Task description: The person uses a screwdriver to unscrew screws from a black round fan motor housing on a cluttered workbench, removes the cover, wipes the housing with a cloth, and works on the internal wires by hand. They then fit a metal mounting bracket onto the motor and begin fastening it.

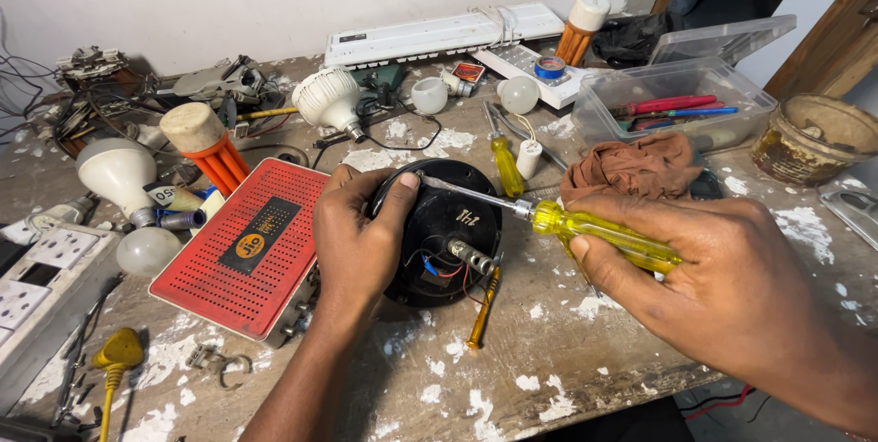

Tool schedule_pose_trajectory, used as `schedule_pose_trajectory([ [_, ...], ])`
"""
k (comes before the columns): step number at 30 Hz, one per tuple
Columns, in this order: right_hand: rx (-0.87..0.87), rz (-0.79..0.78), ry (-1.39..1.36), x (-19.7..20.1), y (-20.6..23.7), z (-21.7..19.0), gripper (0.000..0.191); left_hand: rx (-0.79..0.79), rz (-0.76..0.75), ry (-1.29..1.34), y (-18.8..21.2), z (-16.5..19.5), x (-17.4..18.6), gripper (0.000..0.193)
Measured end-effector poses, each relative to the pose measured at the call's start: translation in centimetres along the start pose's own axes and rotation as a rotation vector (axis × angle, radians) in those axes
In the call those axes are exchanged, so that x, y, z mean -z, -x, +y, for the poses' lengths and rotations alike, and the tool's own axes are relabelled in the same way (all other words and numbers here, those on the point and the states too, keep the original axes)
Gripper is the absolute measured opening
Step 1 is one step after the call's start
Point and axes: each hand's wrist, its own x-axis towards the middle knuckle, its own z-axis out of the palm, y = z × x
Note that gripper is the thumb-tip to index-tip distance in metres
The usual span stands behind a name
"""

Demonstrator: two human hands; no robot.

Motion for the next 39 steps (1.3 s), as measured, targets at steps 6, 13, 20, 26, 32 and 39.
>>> schedule_pose_trajectory([
  [6, -0.116, -0.161, 0.325, 1.1, -0.4, -1.1, 0.048, -0.063, 0.026, -0.034, 0.5, 0.4, 0.1, 0.037],
  [13, 0.238, -0.296, 0.521, 2.0, -1.1, -1.9, 0.052, -0.056, 0.028, -0.1, 0.7, 1.1, 0.1, 0.037],
  [20, 0.63, 0.077, 0.63, 3.0, -0.3, -2.9, 0.037, -0.088, 0.037, -0.125, 1.2, 1.4, 0.3, 0.033],
  [26, 0.491, -0.025, 0.643, 3.0, -1.0, -2.6, 0.044, -0.139, 0.04, -0.109, 1.3, 1.3, 0.6, 0.032],
  [32, 0.585, -0.1, 0.684, 3.6, -1.4, -2.6, 0.034, -0.164, 0.039, -0.128, 1.4, 1.4, 0.7, 0.032],
  [39, 0.703, 0.047, 0.699, 3.6, -0.8, -3.4, 0.041, -0.194, 0.053, -0.116, 1.6, 1.1, 0.7, 0.031],
])
